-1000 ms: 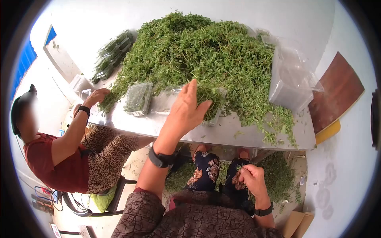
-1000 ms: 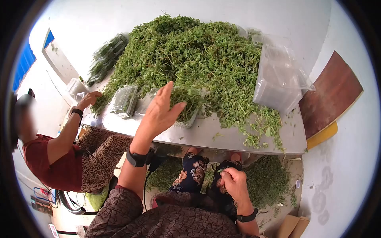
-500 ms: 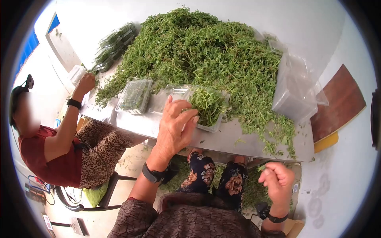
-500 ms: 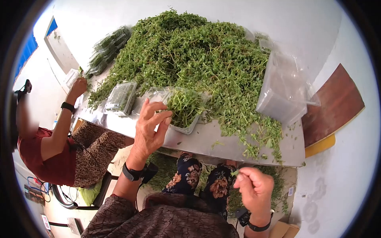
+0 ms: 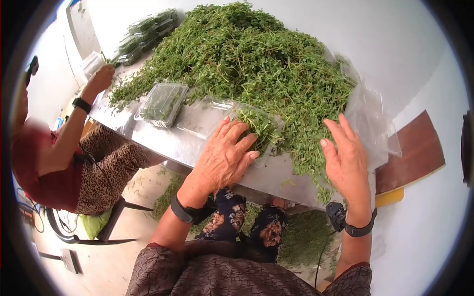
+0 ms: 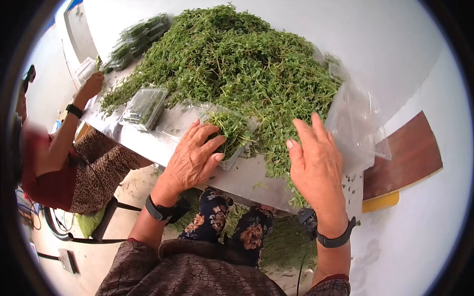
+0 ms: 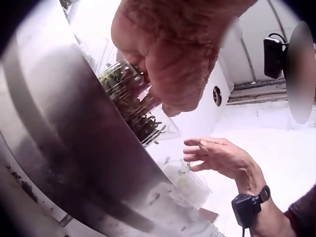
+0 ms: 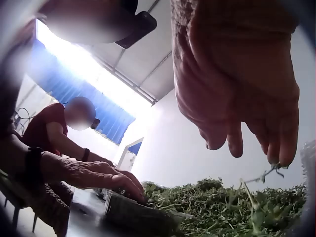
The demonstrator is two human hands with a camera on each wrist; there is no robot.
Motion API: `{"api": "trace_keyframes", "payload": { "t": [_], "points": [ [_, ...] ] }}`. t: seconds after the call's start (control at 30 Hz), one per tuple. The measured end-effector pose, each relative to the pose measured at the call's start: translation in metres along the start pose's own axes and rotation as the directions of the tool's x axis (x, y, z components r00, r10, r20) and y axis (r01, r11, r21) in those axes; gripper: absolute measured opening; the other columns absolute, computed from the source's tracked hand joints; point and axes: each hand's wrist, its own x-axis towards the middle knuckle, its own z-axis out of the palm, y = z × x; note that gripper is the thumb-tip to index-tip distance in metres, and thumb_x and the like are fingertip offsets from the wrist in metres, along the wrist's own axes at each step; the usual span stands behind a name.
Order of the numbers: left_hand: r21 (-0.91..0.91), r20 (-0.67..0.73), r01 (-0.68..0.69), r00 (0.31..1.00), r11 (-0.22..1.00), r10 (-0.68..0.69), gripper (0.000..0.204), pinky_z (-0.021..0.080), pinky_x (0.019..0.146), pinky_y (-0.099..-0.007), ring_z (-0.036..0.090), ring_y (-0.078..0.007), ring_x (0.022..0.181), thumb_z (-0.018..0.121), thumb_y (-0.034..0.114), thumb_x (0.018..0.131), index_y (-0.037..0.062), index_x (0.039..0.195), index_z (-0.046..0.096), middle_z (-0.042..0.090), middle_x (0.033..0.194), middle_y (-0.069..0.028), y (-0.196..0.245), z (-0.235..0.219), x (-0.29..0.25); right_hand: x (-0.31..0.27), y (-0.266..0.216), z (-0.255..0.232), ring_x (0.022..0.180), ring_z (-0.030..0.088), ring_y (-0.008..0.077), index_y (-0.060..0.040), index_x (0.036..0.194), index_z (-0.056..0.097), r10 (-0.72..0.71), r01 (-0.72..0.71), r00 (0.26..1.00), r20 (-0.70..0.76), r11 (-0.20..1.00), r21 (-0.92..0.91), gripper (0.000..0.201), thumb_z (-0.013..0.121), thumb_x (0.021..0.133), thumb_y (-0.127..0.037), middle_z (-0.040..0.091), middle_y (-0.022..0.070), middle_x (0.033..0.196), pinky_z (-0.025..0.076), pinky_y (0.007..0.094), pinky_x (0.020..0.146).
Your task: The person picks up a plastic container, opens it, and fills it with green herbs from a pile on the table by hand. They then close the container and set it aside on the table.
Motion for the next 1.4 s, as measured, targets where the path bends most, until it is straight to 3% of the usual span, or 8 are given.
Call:
{"api": "trace_keyframes", "payload": {
  "t": [0.13, 0.37, 0.63, 0.87, 0.97, 1.1, 1.17, 1.4],
  "points": [
    [-0.023, -0.023, -0.013, 1.0, 1.0, 0.012, 0.025, 0.034, 0.105, -0.0481, 0.052, -0.0341, 0.104, 0.059, 0.022, 0.087, 0.0029, 0.103, 0.059, 0.053, 0.106, -0.0137, 0.0, 0.002, -0.003, 0.018, -0.009, 0.004, 0.113, 0.052, 0.0403, 0.0022, 0.113, 0.06, -0.195, 0.193, 0.981, 0.001, 0.969, 0.155, 0.03, 0.057, 0.084, -0.002, 0.052, 0.0274, 0.126, 0.042, 0.0426, 0.096],
    [-0.076, -0.033, -0.027, 0.999, 0.997, 0.024, 0.018, 0.036, 0.103, -0.0491, 0.053, -0.0336, 0.1, 0.062, 0.018, 0.084, 0.0018, 0.092, 0.058, 0.053, 0.099, -0.0128, -0.001, 0.005, -0.004, 0.031, -0.021, 0.037, 0.115, 0.051, 0.0388, 0.0013, 0.108, 0.063, -0.343, 0.29, 0.93, 0.128, 0.903, 0.319, 0.029, 0.056, 0.08, 0.003, 0.056, 0.0257, 0.12, 0.042, 0.0423, 0.097],
    [-0.099, 0.013, -0.019, 1.0, 0.995, 0.02, 0.019, 0.035, 0.105, -0.0485, 0.053, -0.0307, 0.098, 0.065, 0.018, 0.08, 0.0015, 0.086, 0.059, 0.052, 0.095, -0.0123, -0.001, 0.006, -0.003, 0.04, -0.027, 0.062, 0.117, 0.049, 0.039, -0.0003, 0.11, 0.063, -0.378, 0.288, 0.899, 0.22, 0.89, 0.353, 0.031, 0.053, 0.081, 0.003, 0.054, 0.0265, 0.123, 0.041, 0.043, 0.098],
    [-0.143, -0.063, 0.003, 0.998, 0.99, -0.012, 0.028, 0.032, 0.107, -0.0491, 0.054, -0.0275, 0.101, 0.066, 0.019, 0.08, 0.0018, 0.101, 0.059, 0.055, 0.099, -0.011, -0.004, 0.008, -0.004, 0.047, -0.036, 0.083, 0.118, 0.048, 0.0409, -0.0024, 0.109, 0.064, -0.416, 0.323, 0.853, 0.314, 0.895, 0.308, 0.034, 0.049, 0.079, 0.004, 0.053, 0.0272, 0.125, 0.04, 0.0432, 0.099],
    [-0.098, -0.009, 0.031, 0.999, 0.995, -0.032, 0.031, 0.028, 0.109, -0.0507, 0.053, -0.0268, 0.101, 0.065, 0.021, 0.081, 0.003, 0.105, 0.059, 0.055, 0.099, -0.0103, -0.005, 0.004, -0.004, 0.055, -0.035, 0.077, 0.117, 0.049, 0.0399, -0.0027, 0.107, 0.065, -0.422, 0.299, 0.856, 0.299, 0.876, 0.379, 0.033, 0.05, 0.079, 0.004, 0.054, 0.0275, 0.124, 0.041, 0.0424, 0.099],
    [-0.057, 0.011, 0.034, 0.999, 0.998, -0.033, 0.032, 0.023, 0.111, -0.0515, 0.052, -0.027, 0.103, 0.064, 0.023, 0.081, 0.0039, 0.106, 0.06, 0.054, 0.101, -0.0101, -0.006, 0.003, -0.007, 0.061, -0.028, 0.071, 0.116, 0.051, 0.0379, -0.0018, 0.102, 0.068, -0.29, 0.17, 0.92, 0.262, 0.9, 0.401, 0.028, 0.052, 0.079, 0.003, 0.056, 0.0258, 0.122, 0.041, 0.0408, 0.099],
    [-0.05, 0.004, 0.057, 0.998, 0.997, -0.057, 0.032, 0.021, 0.112, -0.0509, 0.051, -0.0278, 0.107, 0.063, 0.025, 0.081, 0.003, 0.105, 0.06, 0.053, 0.108, -0.0106, -0.006, 0.004, -0.007, 0.059, -0.026, 0.074, 0.122, 0.048, 0.0347, -0.0015, 0.105, 0.066, -0.313, 0.182, 0.89, 0.332, 0.911, 0.369, 0.03, 0.051, 0.079, 0.005, 0.055, 0.021, 0.127, 0.039, 0.0372, 0.102],
    [-0.037, -0.066, 0.009, 0.998, 0.999, -0.011, 0.031, 0.023, 0.11, -0.0508, 0.049, -0.0298, 0.113, 0.062, 0.026, 0.082, 0.0007, 0.099, 0.06, 0.053, 0.117, -0.0123, -0.008, 0.01, -0.008, 0.057, -0.028, 0.082, 0.124, 0.046, 0.0367, -0.0026, 0.104, 0.067, -0.365, 0.223, 0.871, 0.328, 0.89, 0.399, 0.031, 0.052, 0.077, 0.004, 0.054, 0.0224, 0.128, 0.037, 0.0399, 0.103]
  ]
}}
